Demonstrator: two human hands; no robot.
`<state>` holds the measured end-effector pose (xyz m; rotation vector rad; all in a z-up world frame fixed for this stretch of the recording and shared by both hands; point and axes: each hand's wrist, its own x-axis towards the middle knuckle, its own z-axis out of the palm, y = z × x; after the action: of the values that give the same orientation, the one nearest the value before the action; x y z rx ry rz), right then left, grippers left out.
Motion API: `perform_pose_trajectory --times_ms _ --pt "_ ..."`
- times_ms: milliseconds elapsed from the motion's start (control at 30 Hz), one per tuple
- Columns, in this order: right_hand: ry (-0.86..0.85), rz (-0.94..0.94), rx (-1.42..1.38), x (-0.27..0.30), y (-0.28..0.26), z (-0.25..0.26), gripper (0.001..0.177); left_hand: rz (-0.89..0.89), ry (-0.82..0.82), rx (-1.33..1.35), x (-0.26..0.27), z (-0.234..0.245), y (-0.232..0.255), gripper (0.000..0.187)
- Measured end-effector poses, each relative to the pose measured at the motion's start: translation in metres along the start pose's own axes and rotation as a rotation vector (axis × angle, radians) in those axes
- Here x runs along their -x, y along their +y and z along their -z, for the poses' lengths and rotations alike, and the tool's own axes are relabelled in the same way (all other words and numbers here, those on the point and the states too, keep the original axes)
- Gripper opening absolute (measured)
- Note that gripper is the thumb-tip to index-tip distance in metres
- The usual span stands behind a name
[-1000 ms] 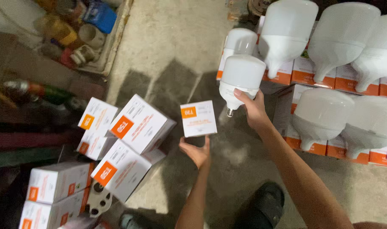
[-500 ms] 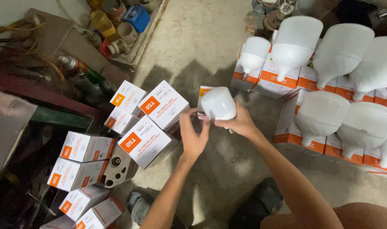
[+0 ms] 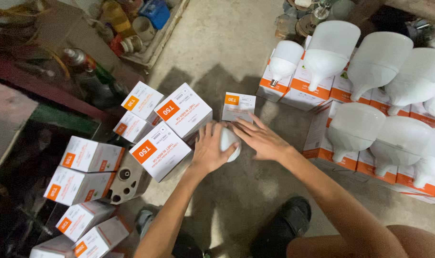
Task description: The person picks up LED light bulbs from a floor arrangement and places them into individual cardboard boxes, closing the box flaps for each one.
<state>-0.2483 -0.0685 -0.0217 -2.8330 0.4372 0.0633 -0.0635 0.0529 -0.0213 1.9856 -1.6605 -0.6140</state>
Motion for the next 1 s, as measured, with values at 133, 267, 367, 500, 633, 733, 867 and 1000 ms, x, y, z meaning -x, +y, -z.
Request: perform_pose_trajectory --times_ms 133,267,367,500,633,733,867,1000 --pt "0.086 0.003 0.205 -0.007 0.037 -0.001 0.121 0.032 -0.11 -0.141 0.001 -0.014 0.001 0.076" --pt "0.227 -0.229 0.053 -0.03 0.064 -0.007 0.122 0.085 -0.18 -0.108 -0.019 -0.033 0.004 0.09" --pt "0.042 -0.469 0.015 -0.052 0.07 -0.015 0.133 0.206 -0.278 -0.186 -0.028 -0.042 0.001 0.095" --pt "-0.05 -0.498 0.021 -0.07 0.074 -0.03 0.134 0.188 -0.175 -0.07 -0.021 -0.048 -0.006 0.092" --pt "0.14 -0.364 -0.067 -0.046 0.073 -0.032 0.117 0.106 -0.143 -0.081 -0.009 -0.057 -0.011 0.09" --pt "0.175 -0.274 -0.097 -0.018 0.065 -0.032 0.114 0.088 -0.089 -0.079 -0.003 -0.07 -0.008 0.087" --pt "0.248 -0.233 -0.11 0.012 0.059 -0.045 0.11 0.06 -0.024 -0.053 0.016 -0.086 0.008 0.089" --pt "0.319 -0.233 -0.124 0.021 0.042 -0.066 0.104 0.136 -0.143 -0.07 0.027 -0.088 0.015 0.092"
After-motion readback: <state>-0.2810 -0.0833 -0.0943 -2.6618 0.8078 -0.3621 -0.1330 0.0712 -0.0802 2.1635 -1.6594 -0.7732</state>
